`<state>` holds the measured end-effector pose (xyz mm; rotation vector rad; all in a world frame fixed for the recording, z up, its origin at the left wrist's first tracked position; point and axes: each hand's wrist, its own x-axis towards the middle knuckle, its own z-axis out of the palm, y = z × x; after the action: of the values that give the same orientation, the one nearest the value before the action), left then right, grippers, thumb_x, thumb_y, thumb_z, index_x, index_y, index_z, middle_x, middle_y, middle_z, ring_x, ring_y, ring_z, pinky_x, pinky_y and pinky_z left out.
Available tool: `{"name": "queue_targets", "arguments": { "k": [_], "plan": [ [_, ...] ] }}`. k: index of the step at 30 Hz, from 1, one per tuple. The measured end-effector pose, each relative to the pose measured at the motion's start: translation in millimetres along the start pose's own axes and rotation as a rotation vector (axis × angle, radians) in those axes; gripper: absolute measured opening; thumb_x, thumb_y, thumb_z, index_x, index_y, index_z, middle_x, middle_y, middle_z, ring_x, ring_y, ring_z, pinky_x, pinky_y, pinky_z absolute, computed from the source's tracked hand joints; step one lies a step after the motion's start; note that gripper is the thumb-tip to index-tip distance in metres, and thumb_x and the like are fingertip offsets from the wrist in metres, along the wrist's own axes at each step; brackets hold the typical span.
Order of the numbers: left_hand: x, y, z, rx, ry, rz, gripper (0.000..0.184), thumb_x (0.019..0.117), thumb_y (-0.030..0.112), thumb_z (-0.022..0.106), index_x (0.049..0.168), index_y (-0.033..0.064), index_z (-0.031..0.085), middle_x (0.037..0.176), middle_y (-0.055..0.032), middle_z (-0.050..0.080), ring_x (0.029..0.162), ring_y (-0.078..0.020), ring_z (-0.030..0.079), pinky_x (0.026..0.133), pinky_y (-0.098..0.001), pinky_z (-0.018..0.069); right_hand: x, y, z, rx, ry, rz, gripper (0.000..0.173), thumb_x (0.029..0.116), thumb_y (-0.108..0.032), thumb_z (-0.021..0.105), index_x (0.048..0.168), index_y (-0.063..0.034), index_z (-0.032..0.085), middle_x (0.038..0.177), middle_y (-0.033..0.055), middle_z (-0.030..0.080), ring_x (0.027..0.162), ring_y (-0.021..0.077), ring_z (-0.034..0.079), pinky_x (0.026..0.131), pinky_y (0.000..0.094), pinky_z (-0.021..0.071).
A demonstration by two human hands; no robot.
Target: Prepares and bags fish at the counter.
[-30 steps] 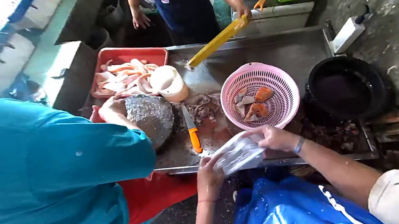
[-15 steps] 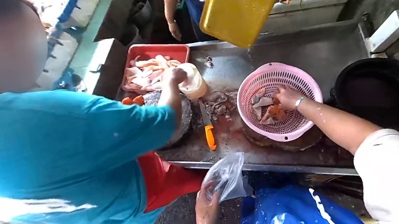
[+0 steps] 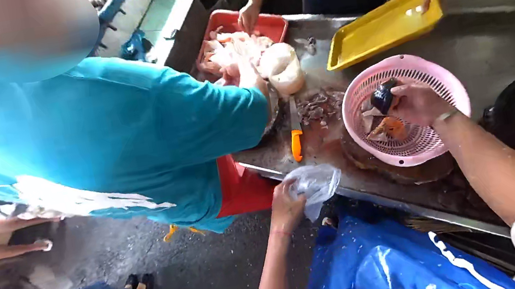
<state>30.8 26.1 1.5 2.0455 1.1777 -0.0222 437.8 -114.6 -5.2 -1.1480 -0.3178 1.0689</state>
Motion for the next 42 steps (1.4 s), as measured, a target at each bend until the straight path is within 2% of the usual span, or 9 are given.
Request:
{"name": "queue_targets", "arguments": {
  "k": [7, 10, 15, 18, 21, 27, 31, 35, 42],
  "plan": [
    [21, 36, 9, -0.150, 0.061, 0.126, 0.076, 0.0781, 0.018, 0.083, 0.148, 0.0173, 0.053, 0.141, -0.0152, 0.057, 0.111, -0.0277, 0.068, 0.089, -0.0516, 0.0616, -50, 70, 151, -0.072, -0.407, -0.006, 0.054, 0.0856, -0.018, 0.074, 0.137, -0.0111, 0.057, 0.120, 0.0131, 0.069, 0.099, 0.0251, 0.070, 0.083, 0.0474, 0.0625],
    [18, 38, 6, -0.251, 0.128, 0.183, 0.082, 0.0764, 0.013, 0.081, 0.152, 0.0159, 0.049, 0.144, -0.0136, 0.057, 0.121, -0.0270, 0.063, 0.097, -0.0524, 0.0560, -37, 125, 158, -0.607, -0.403, -0.173, 0.049, 0.0791, -0.016, 0.079, 0.127, -0.0143, 0.068, 0.109, 0.0113, 0.072, 0.089, 0.0225, 0.070, 0.075, 0.0462, 0.0603],
    [32, 16, 44, -0.219, 0.162, 0.206, 0.077, 0.0758, 0.014, 0.080, 0.148, 0.0152, 0.053, 0.139, -0.0132, 0.059, 0.120, -0.0259, 0.063, 0.096, -0.0503, 0.0568, -2, 187, 159, -1.398, -0.361, -0.203, 0.051, 0.0707, -0.006, 0.087, 0.119, -0.0108, 0.071, 0.125, 0.0196, 0.066, 0.120, 0.0394, 0.062, 0.100, 0.0626, 0.0517],
    [38, 4, 77, -0.233, 0.123, 0.165, 0.076, 0.0761, 0.014, 0.077, 0.149, 0.0125, 0.053, 0.141, -0.0151, 0.060, 0.123, -0.0267, 0.063, 0.101, -0.0493, 0.0548, 0, 214, 150, -1.541, -0.354, -0.001, 0.053, 0.0819, -0.010, 0.081, 0.133, -0.0072, 0.066, 0.144, 0.0274, 0.054, 0.138, 0.0482, 0.046, 0.111, 0.0672, 0.0408],
    [36, -3, 89, -0.326, 0.082, 0.144, 0.075, 0.0761, 0.012, 0.074, 0.148, 0.0093, 0.053, 0.144, -0.0141, 0.059, 0.128, -0.0226, 0.061, 0.107, -0.0444, 0.0518, -24, 198, 149, -1.536, -0.428, 0.114, 0.042, 0.0931, -0.013, 0.070, 0.134, -0.0021, 0.064, 0.141, 0.0300, 0.056, 0.135, 0.0494, 0.049, 0.111, 0.0682, 0.0404],
    [33, -10, 78, -0.407, 0.095, 0.150, 0.070, 0.0767, 0.013, 0.070, 0.145, 0.0109, 0.056, 0.139, -0.0109, 0.063, 0.124, -0.0196, 0.063, 0.104, -0.0440, 0.0535, -84, 55, 102, -1.022, -0.240, -0.127, 0.028, 0.0906, -0.013, 0.073, 0.118, -0.0109, 0.073, 0.103, 0.0070, 0.076, 0.088, 0.0192, 0.073, 0.083, 0.0449, 0.0623],
    [33, -12, 76, -0.432, 0.083, 0.159, 0.069, 0.0769, 0.010, 0.070, 0.145, 0.0104, 0.056, 0.142, -0.0103, 0.062, 0.127, -0.0175, 0.061, 0.106, -0.0417, 0.0526, -34, 32, 25, -1.496, 0.049, -0.087, 0.050, 0.0851, -0.016, 0.081, 0.133, -0.0096, 0.067, 0.135, 0.0239, 0.061, 0.121, 0.0413, 0.062, 0.103, 0.0610, 0.0506],
    [30, -15, 78, -0.428, 0.073, 0.162, 0.067, 0.0754, 0.008, 0.068, 0.142, 0.0085, 0.059, 0.140, -0.0104, 0.063, 0.128, -0.0171, 0.061, 0.107, -0.0405, 0.0514, -13, 54, 17, -1.794, -0.056, 0.154, 0.068, 0.0828, -0.023, 0.082, 0.146, -0.0207, 0.058, 0.157, 0.0285, 0.038, 0.140, 0.0534, 0.041, 0.102, 0.0710, 0.0456],
    [25, -15, 79, -0.457, 0.076, 0.118, 0.064, 0.0762, 0.007, 0.068, 0.140, 0.0086, 0.060, 0.137, -0.0088, 0.065, 0.122, -0.0154, 0.064, 0.103, -0.0384, 0.0538, 2, 56, 15, -2.079, -0.341, -0.011, 0.044, 0.0936, -0.021, 0.071, 0.138, -0.0198, 0.067, 0.144, 0.0225, 0.057, 0.138, 0.0500, 0.045, 0.109, 0.0791, 0.0295]
  ]
}}
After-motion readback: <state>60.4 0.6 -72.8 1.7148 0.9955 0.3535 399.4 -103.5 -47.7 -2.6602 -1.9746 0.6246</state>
